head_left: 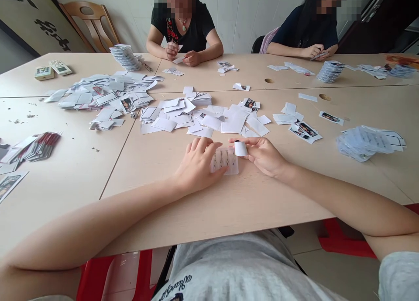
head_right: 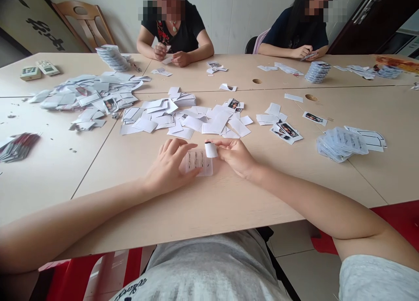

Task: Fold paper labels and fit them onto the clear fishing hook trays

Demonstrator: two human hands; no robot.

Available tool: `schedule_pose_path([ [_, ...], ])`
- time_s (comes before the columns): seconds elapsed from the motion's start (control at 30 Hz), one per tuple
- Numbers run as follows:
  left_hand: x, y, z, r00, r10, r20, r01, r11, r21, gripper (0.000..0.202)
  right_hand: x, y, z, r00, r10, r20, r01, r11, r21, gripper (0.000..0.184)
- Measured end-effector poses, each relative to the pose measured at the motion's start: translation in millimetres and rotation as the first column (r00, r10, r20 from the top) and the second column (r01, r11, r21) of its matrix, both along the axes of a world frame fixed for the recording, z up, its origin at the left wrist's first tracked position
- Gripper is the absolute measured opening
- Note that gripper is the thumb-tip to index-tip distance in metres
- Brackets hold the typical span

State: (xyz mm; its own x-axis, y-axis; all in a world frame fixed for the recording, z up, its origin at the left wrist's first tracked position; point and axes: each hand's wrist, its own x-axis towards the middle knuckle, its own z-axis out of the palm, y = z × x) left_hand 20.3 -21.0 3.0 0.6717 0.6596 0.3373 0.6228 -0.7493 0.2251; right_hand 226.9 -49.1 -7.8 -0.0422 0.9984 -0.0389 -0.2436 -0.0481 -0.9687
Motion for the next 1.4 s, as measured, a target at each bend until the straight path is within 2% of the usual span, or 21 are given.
schedule_pose_path([
  [0.1,2,3,-0.8,0.999,0.043,0.027,-0.044,0.998,0.045,0.054,-5,1,-7.2,0.993,0.008,0.114,-0.016,0.997,0.069,0.019],
  [0.23,5,2,-1.4,0.998,0.048,0.028,-0.050,0.996,0.070,0.061,-7,1,-10.8,0.961,-0.036,0.274,0.009,0.995,0.099,0.023],
  [0.33,7,-1,0.7,0.991,0.051,0.124,-0.062,0.994,0.087,0.073,-9,-1,-10.5,0.945,-0.087,0.315,0.054,0.992,0.114,0.026],
  [0.4,9,-3,4.0,0.977,0.066,0.203,-0.082,0.994,0.069,0.074,-11,-3,-10.0,0.944,-0.105,0.311,0.073,0.991,0.112,0.028],
  [0.7,15,-7,15.2,0.957,0.138,0.257,-0.101,0.983,-0.150,0.039,-13,-6,-8.2,0.935,-0.141,0.326,0.094,0.984,0.154,0.026],
  [0.9,10,-9,15.8,0.953,0.161,0.256,-0.096,0.964,-0.249,0.018,-8,-5,-8.7,0.977,-0.088,0.194,0.064,0.990,0.127,0.023],
  [1.03,5,-7,13.7,0.908,0.199,0.368,-0.049,0.924,-0.380,0.016,-5,-5,-7.7,0.991,-0.054,0.125,0.042,0.994,0.097,0.021],
  [1.13,4,-4,10.4,0.852,0.273,0.447,-0.032,0.879,-0.475,0.015,-4,-5,-7.4,0.983,-0.072,0.171,0.050,0.990,0.132,0.021],
  [1.23,6,-2,8.6,0.829,0.322,0.457,-0.057,0.861,-0.505,0.013,-3,-6,-8.1,0.962,-0.113,0.249,0.073,0.984,0.164,0.022],
  [1.4,8,-2,8.3,0.789,0.376,0.486,-0.037,0.818,-0.574,0.014,-4,-4,-9.7,0.969,-0.086,0.233,0.052,0.987,0.149,0.022],
])
